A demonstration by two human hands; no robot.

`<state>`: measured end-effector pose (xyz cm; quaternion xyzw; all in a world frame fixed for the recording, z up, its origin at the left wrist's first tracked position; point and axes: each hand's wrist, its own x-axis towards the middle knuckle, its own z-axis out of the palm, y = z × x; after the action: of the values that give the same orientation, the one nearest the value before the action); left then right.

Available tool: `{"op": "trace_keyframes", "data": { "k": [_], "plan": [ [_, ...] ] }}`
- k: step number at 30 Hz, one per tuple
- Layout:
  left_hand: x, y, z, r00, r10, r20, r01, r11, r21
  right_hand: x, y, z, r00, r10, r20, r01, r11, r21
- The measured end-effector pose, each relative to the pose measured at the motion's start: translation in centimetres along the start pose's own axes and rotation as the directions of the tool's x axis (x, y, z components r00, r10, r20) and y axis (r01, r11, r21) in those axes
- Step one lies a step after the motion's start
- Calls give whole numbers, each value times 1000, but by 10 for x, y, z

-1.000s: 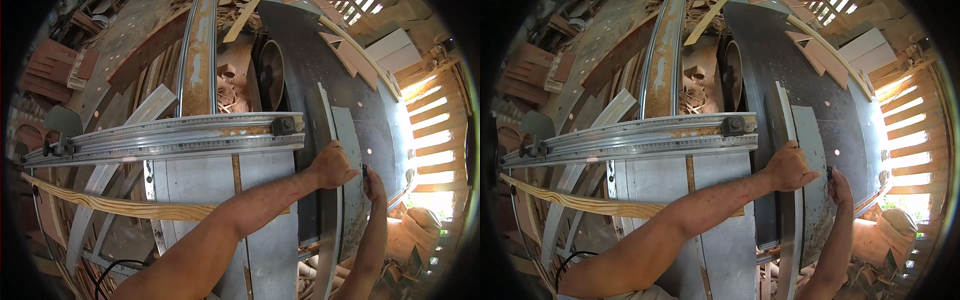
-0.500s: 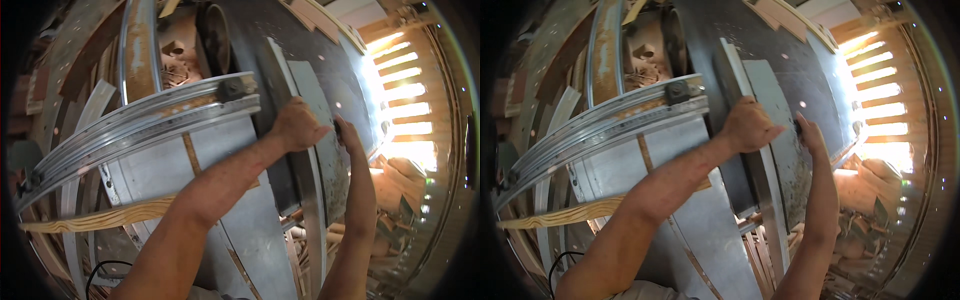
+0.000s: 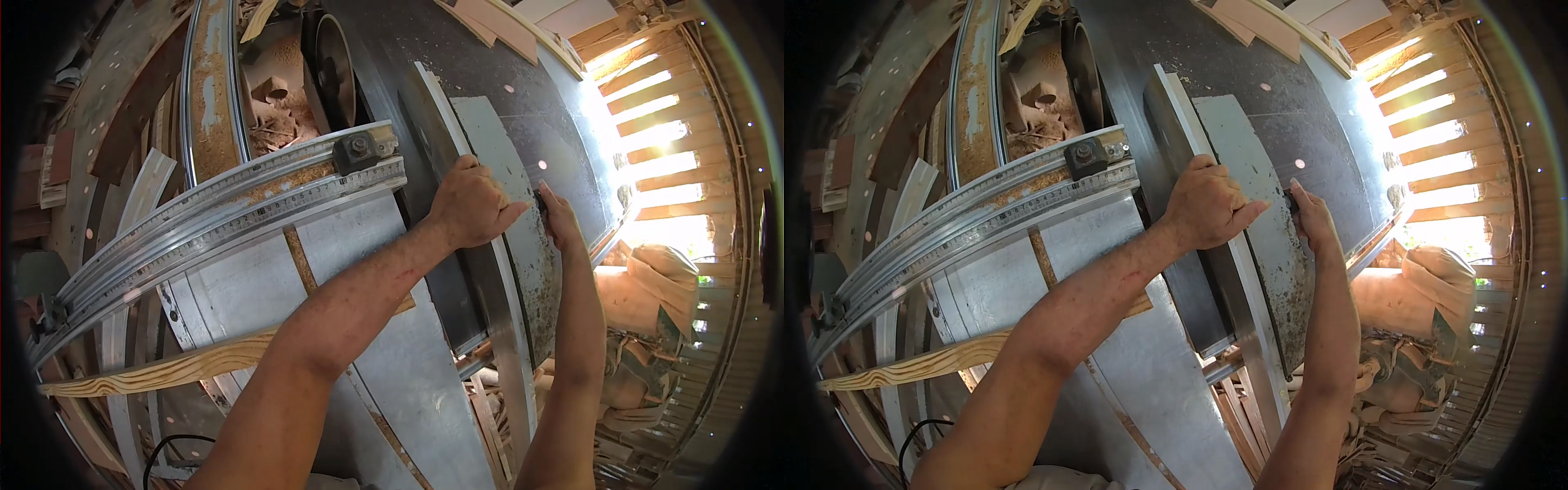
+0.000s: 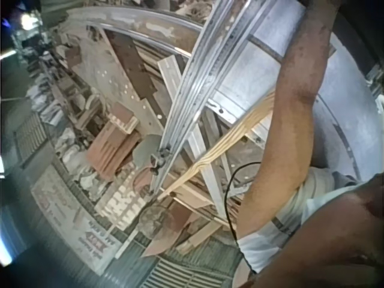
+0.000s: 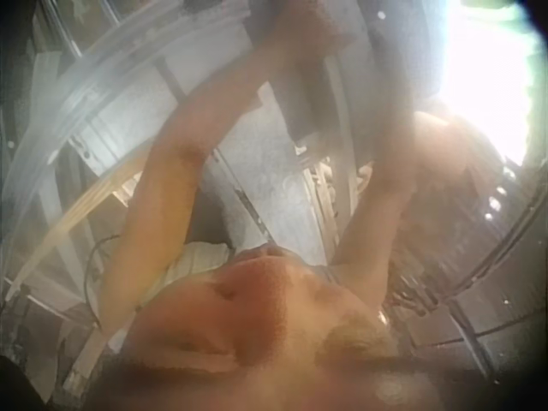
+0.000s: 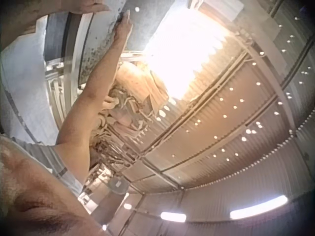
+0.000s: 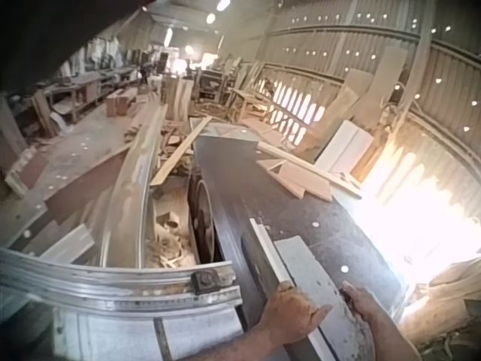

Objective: The person selects thin wooden strips from a pile and feeds them through a table saw to cut them to length. They handle the wood pieces by hand, guiding them along the saw's metal fence. The person also uses a tape measure to check dimensions on a workbench before returning to the saw.

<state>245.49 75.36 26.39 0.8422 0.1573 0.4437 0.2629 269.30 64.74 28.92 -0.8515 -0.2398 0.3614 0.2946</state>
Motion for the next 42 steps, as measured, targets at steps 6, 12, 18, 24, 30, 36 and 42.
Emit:
{"op": "trace_keyframes", "data": {
  "k": [6, 12, 18, 24, 30, 36, 42],
  "plan": [
    [0, -1, 2, 999, 19, -36, -19, 1000, -7, 6, 16, -6, 996, 20, 88, -49, 942, 333],
    [1, 1, -1, 1000, 0, 15, 0, 1000, 18, 9, -2, -13, 998, 49, 37, -43, 988, -151],
    [-1, -1, 2, 999, 13, -40, -12, 1000, 17, 11, 8, -20, 975, 92, 201, -125, 980, 157],
    [-1, 0, 4, 1000, -4, -21, 4, 1000, -5, 16, 30, -8, 987, -129, 95, 100, 960, 263],
    [-1, -3, -1, 1000, -6, -13, 6, 1000, 31, 5, -2, 7, 994, -48, -96, 37, 993, -111],
    [0, 1, 6, 999, 19, -30, -19, 1000, -5, 27, 1, 1, 960, -92, -264, -34, 900, -434],
    [-1, -3, 3, 999, 10, -39, -10, 1000, 21, -6, -6, 1, 1000, -8, -30, 17, 953, 302]
  ]
}}
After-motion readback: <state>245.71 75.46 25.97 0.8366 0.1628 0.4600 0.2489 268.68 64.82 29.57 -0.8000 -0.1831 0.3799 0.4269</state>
